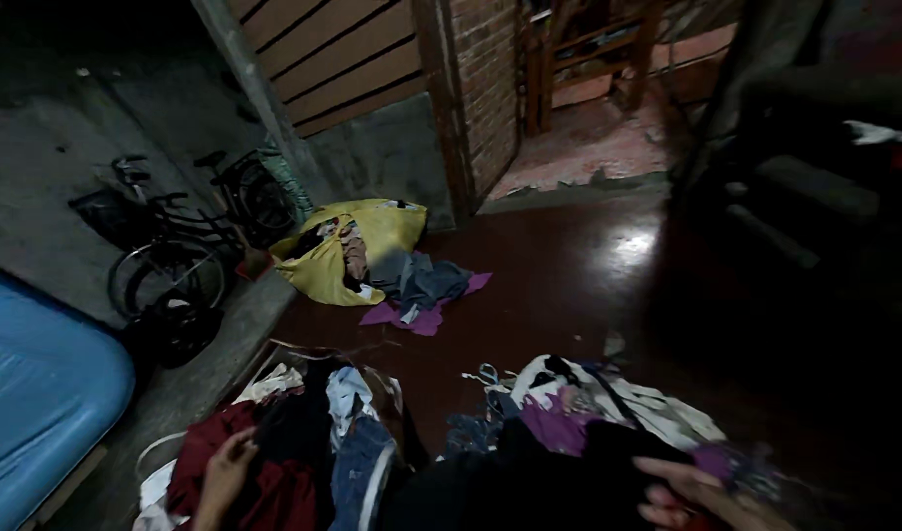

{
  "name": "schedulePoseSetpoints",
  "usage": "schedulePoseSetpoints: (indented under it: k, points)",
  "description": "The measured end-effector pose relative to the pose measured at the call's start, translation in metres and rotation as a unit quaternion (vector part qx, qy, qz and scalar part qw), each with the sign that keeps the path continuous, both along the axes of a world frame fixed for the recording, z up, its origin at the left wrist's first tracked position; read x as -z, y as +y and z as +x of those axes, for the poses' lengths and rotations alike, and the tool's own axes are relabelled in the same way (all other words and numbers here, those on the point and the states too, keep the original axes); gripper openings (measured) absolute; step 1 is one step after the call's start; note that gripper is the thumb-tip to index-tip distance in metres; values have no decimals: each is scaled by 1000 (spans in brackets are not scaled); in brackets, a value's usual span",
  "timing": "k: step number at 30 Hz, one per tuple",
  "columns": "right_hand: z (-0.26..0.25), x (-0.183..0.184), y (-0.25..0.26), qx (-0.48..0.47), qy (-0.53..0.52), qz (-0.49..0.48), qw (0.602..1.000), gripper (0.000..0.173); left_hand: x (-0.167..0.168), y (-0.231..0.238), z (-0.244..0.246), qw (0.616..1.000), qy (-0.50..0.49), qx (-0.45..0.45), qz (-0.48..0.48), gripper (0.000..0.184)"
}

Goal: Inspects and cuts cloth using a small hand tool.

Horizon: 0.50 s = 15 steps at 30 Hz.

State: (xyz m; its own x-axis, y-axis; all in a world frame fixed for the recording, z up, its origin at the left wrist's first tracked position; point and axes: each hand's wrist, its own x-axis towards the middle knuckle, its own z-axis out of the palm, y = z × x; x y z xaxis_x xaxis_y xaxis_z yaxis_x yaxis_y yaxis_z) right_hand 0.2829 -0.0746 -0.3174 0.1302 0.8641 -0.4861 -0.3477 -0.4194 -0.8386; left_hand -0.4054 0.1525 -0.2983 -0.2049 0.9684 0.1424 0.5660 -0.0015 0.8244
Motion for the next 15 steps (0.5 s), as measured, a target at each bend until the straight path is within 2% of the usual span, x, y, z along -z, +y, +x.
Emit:
schedulePoseSetpoints:
  k: [2, 4, 6, 8, 9, 11, 13, 15]
  points:
    - [-6, 3, 3, 39, -10, -35, 999, 34, -47, 0, 3, 998, 44, 41, 27, 42]
    - [-8, 12, 5, 52, -22, -61, 997, 32, -106, -7, 25, 994, 22, 58, 92, 45]
    - [-9, 24, 3, 49, -28, -77, 995, 31, -154, -24, 65, 982, -58, 121, 132, 36]
    - [-13, 36, -1, 57, -22, -102, 993, 29, -186, -60, 120, 965, -84, 228, 104, 24]
    - [-15, 41, -4, 53, -22, -119, 991, 28, -193, -79, 144, 954, -59, 287, 71, 23]
    - [-24, 53, -12, 36, -44, -147, 987, 27, -193, -115, 180, 926, 62, 371, -14, 24]
    - [-35, 65, -19, 24, -72, -173, 982, 27, -175, -142, 202, 893, 181, 402, -96, 31]
    - [-45, 75, -25, 14, -95, -212, 972, 30, -148, -163, 213, 870, 259, 391, -151, 41]
